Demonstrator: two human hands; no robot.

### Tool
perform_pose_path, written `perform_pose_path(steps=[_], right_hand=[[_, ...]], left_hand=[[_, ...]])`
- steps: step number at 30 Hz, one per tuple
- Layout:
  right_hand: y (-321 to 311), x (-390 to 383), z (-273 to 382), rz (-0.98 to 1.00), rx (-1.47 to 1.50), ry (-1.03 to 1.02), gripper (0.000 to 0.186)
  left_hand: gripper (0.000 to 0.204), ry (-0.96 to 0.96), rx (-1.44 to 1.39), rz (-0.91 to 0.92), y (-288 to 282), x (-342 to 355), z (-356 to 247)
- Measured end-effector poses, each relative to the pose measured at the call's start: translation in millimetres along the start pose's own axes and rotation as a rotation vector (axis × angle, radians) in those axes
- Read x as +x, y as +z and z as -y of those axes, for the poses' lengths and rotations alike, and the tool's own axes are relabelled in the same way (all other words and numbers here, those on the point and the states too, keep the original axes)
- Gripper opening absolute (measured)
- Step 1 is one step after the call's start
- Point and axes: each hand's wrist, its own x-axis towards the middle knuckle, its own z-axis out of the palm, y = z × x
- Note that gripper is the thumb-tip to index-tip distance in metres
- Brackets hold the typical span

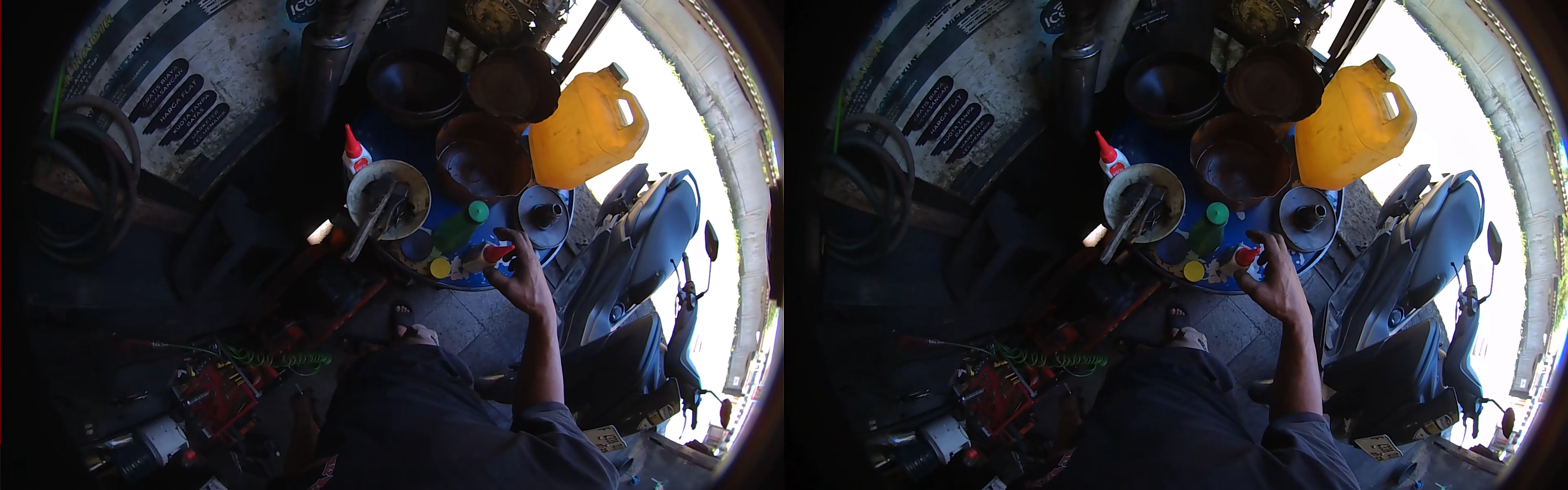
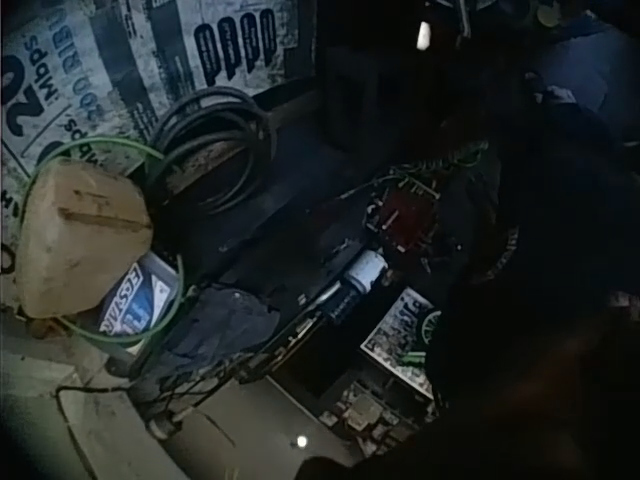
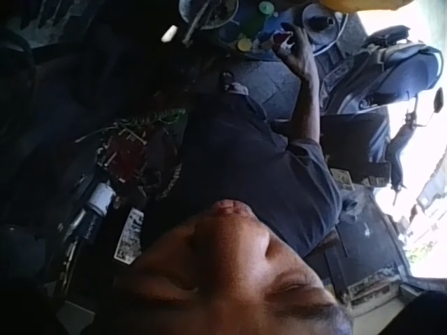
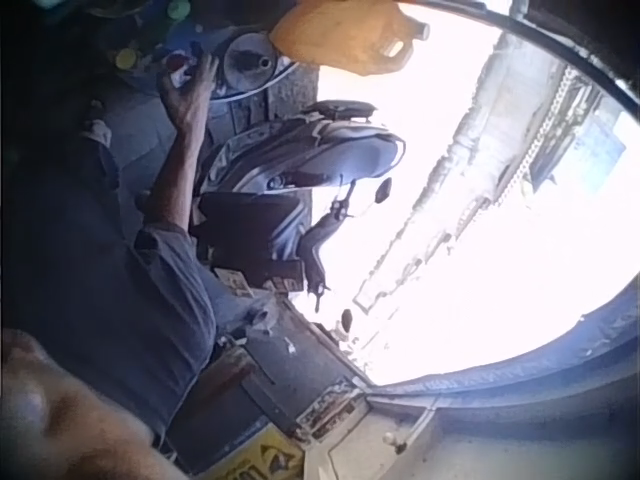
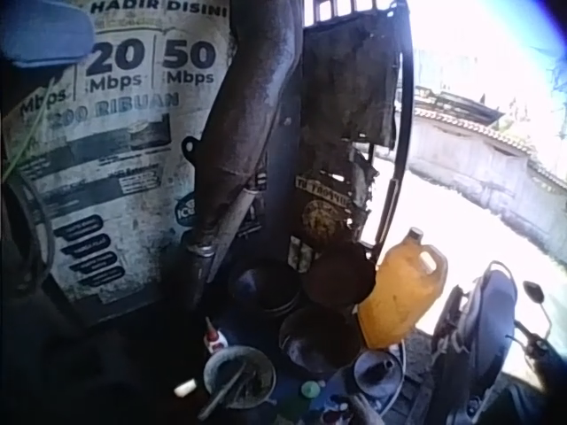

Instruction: The recorder is inspecting and assembling components of a motorcycle engine part, specifically a water pump housing, in a service bay.

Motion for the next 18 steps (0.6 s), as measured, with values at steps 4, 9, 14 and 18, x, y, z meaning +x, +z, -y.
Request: perform_pose_path(steps=[4, 9, 14, 18], right_hand=[[-2, 4, 4, -0.034, 0.045, 0.002, 0.062], [-7, 1, 0, -0.048, 0.038, -0.011, 0.061], [-29, -4, 19, -0.138, 0.191, -0.111, 0.062], [-46, 2, 63, -0.153, 0.081, -0.227, 0.059]], left_hand=[[0.026, 0.076, -0.115, -0.059, 7, 2, -11], [0.025, 0.097, -0.093, -0.108, 15, -7, -24], [0.025, 0.073, -0.141, 0.000, 13, -5, -16], [0.029, 0.083, -0.089, 0.021, 9, 1, -6]])
